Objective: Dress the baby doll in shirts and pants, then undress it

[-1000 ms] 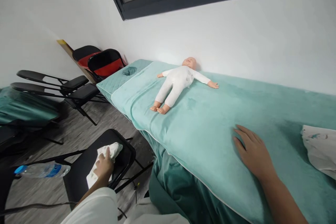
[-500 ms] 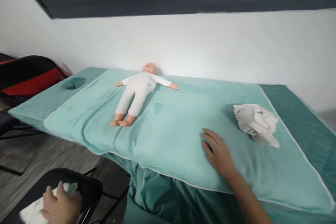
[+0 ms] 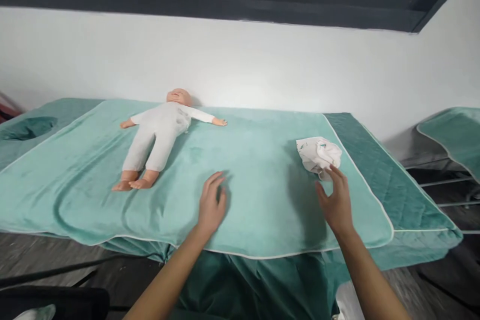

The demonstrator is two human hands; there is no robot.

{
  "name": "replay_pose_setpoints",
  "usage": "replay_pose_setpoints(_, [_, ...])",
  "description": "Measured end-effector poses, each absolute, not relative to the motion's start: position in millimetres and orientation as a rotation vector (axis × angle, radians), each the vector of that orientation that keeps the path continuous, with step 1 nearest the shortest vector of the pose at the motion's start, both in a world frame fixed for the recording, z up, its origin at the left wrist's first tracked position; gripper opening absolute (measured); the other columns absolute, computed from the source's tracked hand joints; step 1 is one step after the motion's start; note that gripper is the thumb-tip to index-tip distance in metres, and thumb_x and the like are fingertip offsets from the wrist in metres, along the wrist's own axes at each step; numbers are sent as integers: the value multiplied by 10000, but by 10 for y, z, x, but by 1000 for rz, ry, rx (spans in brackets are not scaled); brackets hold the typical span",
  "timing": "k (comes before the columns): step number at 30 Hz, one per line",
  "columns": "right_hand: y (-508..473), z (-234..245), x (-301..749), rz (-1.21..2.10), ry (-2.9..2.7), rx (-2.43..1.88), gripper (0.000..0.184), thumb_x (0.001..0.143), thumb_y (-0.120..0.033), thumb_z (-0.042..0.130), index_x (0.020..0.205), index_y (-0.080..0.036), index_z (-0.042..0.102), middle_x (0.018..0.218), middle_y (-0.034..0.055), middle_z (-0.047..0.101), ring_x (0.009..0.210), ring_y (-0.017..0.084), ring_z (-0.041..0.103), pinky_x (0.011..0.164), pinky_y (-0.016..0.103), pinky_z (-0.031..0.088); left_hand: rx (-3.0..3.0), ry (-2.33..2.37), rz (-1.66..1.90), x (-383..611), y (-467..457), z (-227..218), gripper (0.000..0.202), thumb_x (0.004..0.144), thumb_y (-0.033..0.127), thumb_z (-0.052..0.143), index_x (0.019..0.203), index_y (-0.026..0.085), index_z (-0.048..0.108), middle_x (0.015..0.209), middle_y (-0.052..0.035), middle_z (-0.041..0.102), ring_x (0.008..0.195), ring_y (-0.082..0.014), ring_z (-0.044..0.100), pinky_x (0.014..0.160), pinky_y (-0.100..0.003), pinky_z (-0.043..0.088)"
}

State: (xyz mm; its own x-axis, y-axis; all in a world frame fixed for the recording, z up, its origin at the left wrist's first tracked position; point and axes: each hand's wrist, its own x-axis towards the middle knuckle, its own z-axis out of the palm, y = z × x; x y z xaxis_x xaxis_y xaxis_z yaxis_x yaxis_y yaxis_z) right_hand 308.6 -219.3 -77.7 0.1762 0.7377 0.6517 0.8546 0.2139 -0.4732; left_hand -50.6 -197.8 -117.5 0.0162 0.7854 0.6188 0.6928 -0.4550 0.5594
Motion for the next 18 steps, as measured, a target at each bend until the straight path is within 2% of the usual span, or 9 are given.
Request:
replay_pose_setpoints(3, [-1822, -765, 3310, -215, -1410, -1628, 472, 877, -365, 659, 1291, -163, 559, 1377, 188, 566, 1322, 318, 518, 1105, 549, 429, 2255, 1409, 1206, 11, -1590, -1086, 353, 981, 203, 447, 1319, 200, 546, 1322, -125, 633, 1252, -230, 589, 1087, -464, 497])
replay_pose_setpoints(6, [-1452, -823, 3410, -187, -1358, -1676, 382, 845, -410, 649, 1129, -156, 624, 1243, 182, 636, 1209, 317, 572, 1047, 525, 460, 2312, 1319, 995, 388, -1234, -1040, 364, 965, 251, 492, 1314, 185, 570, 1292, -141, 658, 1211, -273, 614, 1060, -494, 491])
replay_pose_setpoints(8, [-1259, -827, 3390, -166, -1350, -1686, 263, 843, -384, 608, 1002, -179, 650, 1145, 153, 672, 1108, 294, 607, 977, 481, 493, 2255, 1280, 963, 560, -1014, -1022, 350, 953, 283, 523, 1281, 184, 598, 1257, -143, 678, 1184, -287, 629, 1042, -498, 488])
replay_pose_setpoints(11, [-1063, -690, 3230, -57, -1349, -1635, 214, 831, -306, 560, 977, -201, 676, 1067, 106, 713, 991, 257, 645, 902, 426, 514, 2023, 1190, 1050, 705, -740, -997, 328, 935, 341, 577, 1230, 205, 624, 1218, -127, 700, 1155, -268, 647, 1038, -466, 482])
replay_pose_setpoints(15, [-876, -256, 2797, 230, -1598, -1365, 238, 803, -187, 547, 972, -210, 712, 1053, 68, 742, 1013, 237, 665, 940, 396, 498, 1666, 959, 1160, 744, -552, -949, 449, 877, 379, 668, 1288, 220, 584, 1272, -118, 685, 1149, -230, 659, 1039, -410, 478])
replay_pose_setpoints(18, [-708, 16, 2409, 724, -1900, -1080, 225, 796, -157, 560, 945, -221, 716, 1040, 32, 738, 984, 209, 674, 907, 356, 513, 1531, 915, 1314, 709, -534, -914, 513, 777, 318, 757, 1258, 226, 604, 1284, -101, 666, 1175, -233, 633, 1006, -365, 482])
